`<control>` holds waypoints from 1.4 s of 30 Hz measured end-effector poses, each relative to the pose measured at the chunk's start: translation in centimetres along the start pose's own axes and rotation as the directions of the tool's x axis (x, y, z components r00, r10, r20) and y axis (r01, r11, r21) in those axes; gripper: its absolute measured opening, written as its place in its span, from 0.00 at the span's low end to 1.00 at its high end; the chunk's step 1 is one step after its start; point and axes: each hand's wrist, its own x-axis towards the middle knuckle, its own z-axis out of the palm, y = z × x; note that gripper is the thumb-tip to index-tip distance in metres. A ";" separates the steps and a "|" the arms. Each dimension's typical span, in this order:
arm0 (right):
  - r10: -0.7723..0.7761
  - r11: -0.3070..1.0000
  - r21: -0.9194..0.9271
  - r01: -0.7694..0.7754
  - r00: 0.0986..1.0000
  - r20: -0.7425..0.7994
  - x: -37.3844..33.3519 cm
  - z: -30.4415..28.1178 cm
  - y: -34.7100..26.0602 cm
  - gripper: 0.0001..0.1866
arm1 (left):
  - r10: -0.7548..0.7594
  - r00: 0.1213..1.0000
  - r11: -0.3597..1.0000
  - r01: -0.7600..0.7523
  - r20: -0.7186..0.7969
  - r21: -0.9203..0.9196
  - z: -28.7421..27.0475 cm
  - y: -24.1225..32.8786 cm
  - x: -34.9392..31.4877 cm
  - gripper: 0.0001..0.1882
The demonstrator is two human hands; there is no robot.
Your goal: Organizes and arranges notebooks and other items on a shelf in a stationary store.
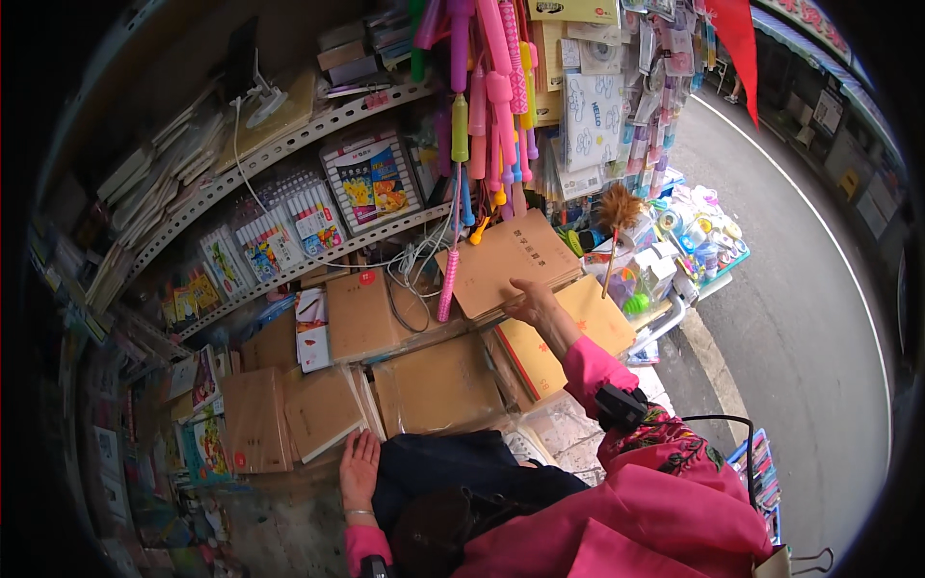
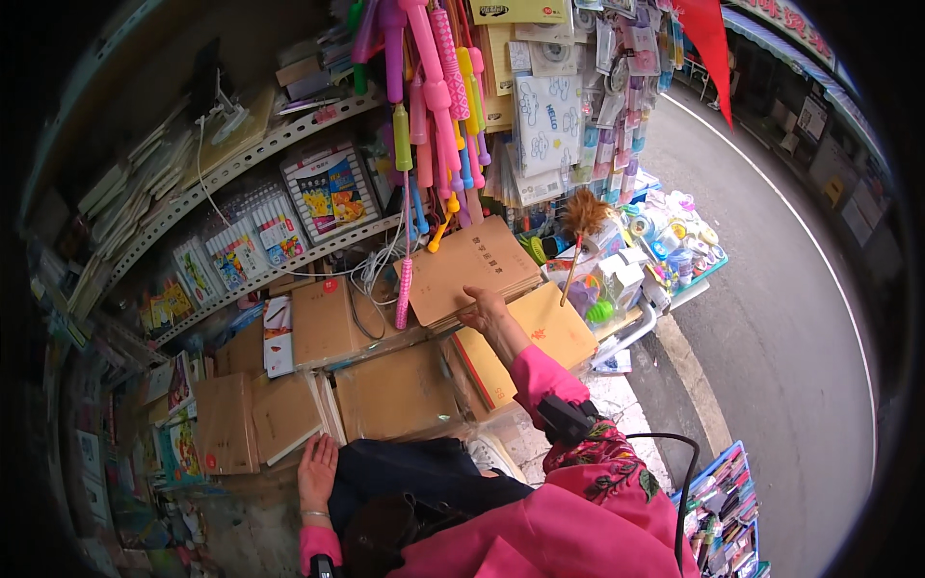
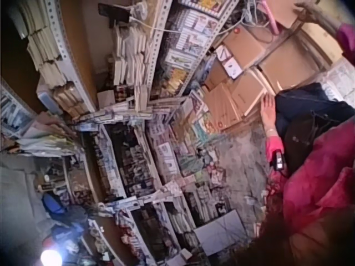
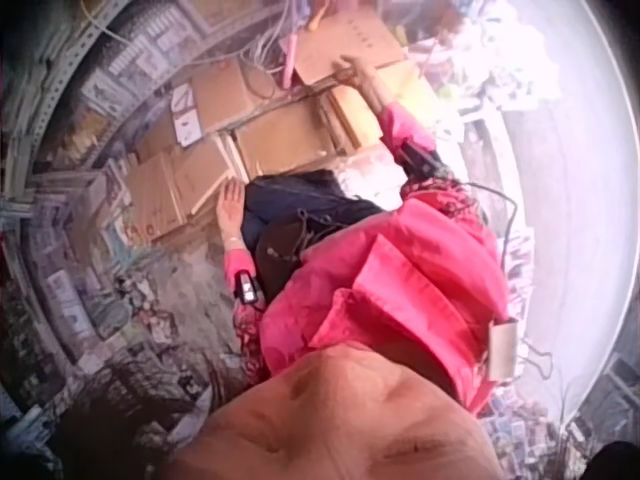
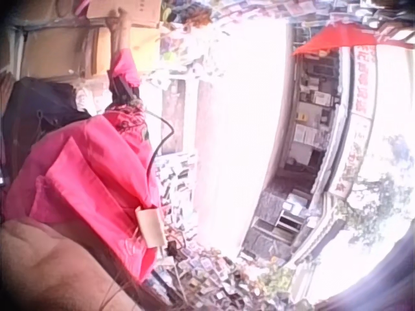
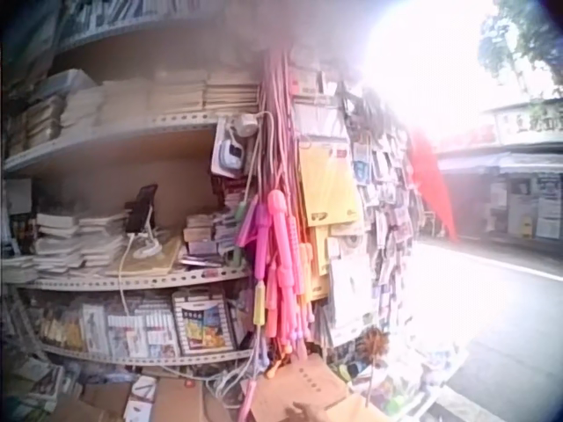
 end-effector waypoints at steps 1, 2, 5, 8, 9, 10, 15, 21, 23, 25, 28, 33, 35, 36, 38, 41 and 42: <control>-0.004 1.000 -0.004 0.004 0.999 0.041 -0.2 -0.1 0.1 0.29 | 0.015 0.999 1.000 -0.015 -0.037 0.004 0.0 0.0 0.0 0.16; -0.028 0.998 0.051 0.022 0.994 0.109 -0.3 -0.2 0.2 0.31 | 0.003 1.000 1.000 -0.003 -0.011 -0.009 -0.1 0.0 0.0 0.16; -0.063 0.996 0.077 0.050 0.981 0.181 -0.5 -0.5 0.3 0.31 | 0.000 1.000 1.000 0.000 0.007 -0.012 -0.4 0.1 0.0 0.16; -0.063 0.997 0.062 0.052 0.976 0.206 -0.3 0.1 -0.2 0.29 | 0.005 1.000 1.000 -0.004 0.029 -0.017 -0.4 0.1 0.1 0.16; -0.046 0.996 0.082 0.034 0.988 0.147 -0.2 0.5 -0.4 0.29 | 0.004 0.999 1.000 -0.004 0.031 -0.011 -0.4 0.1 0.1 0.16; -0.042 0.997 0.074 0.025 0.973 0.226 -0.1 1.1 -0.5 0.29 | 0.009 1.000 1.000 -0.009 0.011 -0.005 -0.3 0.1 0.0 0.16; -0.204 0.949 0.217 0.229 0.970 -0.131 0.9 3.8 0.7 0.18 | 0.012 0.999 1.000 -0.012 0.047 -0.009 -0.1 0.1 -0.1 0.15; -0.246 0.957 0.225 0.184 0.924 0.291 -3.6 -4.6 0.9 0.23 | 0.006 1.000 1.000 -0.005 0.027 -0.022 -0.6 -0.2 -0.1 0.14; -0.164 0.978 0.180 0.107 0.926 0.341 -7.9 -9.0 0.9 0.22 | 0.004 0.999 1.000 -0.004 0.031 -0.005 -0.2 -0.3 -0.2 0.14; -0.095 0.995 0.022 0.095 0.905 0.416 -12.3 -12.8 0.6 0.25 | -0.012 0.999 0.977 0.022 -0.049 0.211 0.9 -0.3 -0.3 0.15; -0.003 0.987 -0.143 0.075 0.894 0.449 -16.4 -15.4 1.2 0.28 | -0.144 0.987 0.947 0.118 0.066 0.300 3.9 0.2 -0.8 0.18; 0.082 0.884 -0.429 0.186 0.843 0.532 -17.9 -12.1 3.2 0.28 | -0.335 0.917 0.805 0.160 0.216 0.572 10.2 -2.9 -0.6 0.27; 0.109 0.857 -0.457 0.240 0.782 0.614 -18.4 -8.6 3.8 0.28 | -0.356 0.916 0.768 0.173 0.186 0.617 12.1 -4.0 -0.3 0.30; 0.137 0.828 -0.498 0.258 0.767 0.627 -18.7 -6.6 3.8 0.29 | -0.301 0.923 0.756 0.077 0.241 0.650 13.0 -4.3 -0.1 0.32; 0.063 0.798 -0.410 0.442 0.616 0.785 -19.8 -3.3 3.4 0.30 | -0.240 0.946 0.747 0.037 0.218 0.664 14.7 -3.4 0.0 0.35; -0.076 0.688 -0.264 0.676 0.429 0.900 -20.4 0.7 2.4 0.32 | 0.033 0.949 0.760 -0.227 0.312 0.610 16.8 0.7 0.0 0.31; -0.068 0.713 -0.278 0.644 0.458 0.887 -20.2 1.4 1.9 0.32 | 0.106 0.931 0.767 -0.300 0.349 0.567 17.2 1.6 -0.3 0.31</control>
